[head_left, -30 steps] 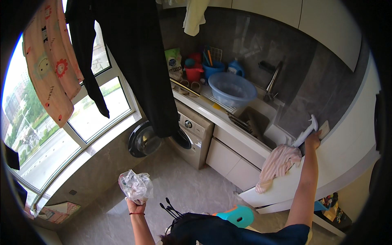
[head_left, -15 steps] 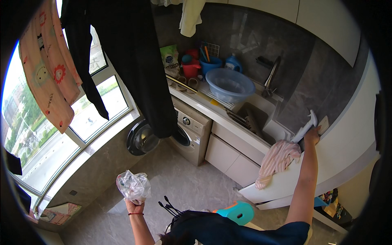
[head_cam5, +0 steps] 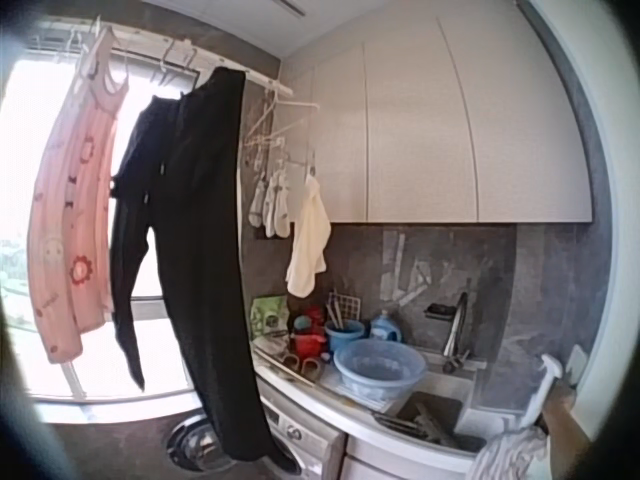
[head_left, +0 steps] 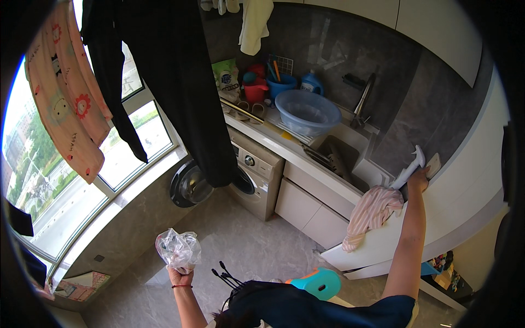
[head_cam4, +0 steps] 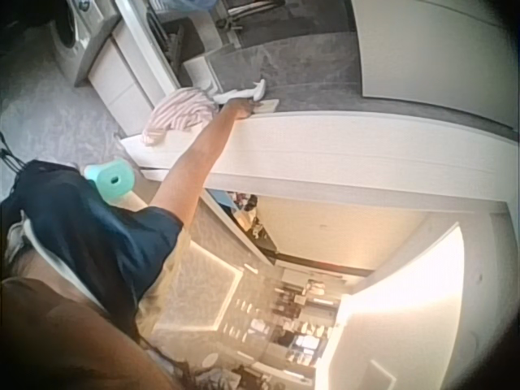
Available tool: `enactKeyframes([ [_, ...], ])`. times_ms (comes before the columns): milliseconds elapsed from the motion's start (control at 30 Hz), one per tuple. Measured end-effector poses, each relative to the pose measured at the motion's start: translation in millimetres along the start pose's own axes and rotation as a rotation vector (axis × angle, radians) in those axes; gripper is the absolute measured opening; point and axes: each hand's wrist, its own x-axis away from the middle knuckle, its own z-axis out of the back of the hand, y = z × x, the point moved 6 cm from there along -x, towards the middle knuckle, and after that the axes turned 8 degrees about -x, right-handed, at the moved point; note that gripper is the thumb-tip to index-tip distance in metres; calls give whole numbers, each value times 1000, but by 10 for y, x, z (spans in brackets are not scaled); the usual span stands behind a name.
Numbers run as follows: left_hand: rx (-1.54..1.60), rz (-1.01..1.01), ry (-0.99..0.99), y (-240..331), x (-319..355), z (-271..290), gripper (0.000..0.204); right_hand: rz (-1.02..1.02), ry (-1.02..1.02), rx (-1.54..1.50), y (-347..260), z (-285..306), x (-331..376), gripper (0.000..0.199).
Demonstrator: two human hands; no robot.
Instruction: The person tidies the living area by placing a toy truck and a book into a storage box, then moves to the balcony to collect trash and hang it on a clothesline. They later organize containers on a kitchen shelf and clear a dining table by moving cups and bowls.
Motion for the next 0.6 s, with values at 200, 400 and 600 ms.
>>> enactKeyframes([
  [200, 5, 16, -29, -43, -82, -6, 28, 100, 295, 109, 413, -710, -495, 68],
  [400, -32, 10, -141, 159, -164, 428, 35, -27, -75, 8, -219, -224, -42, 70],
  [600, -306, -103, -246, 49, 67, -318, 35, 49, -91, -166, -163, 338, 406, 78],
])
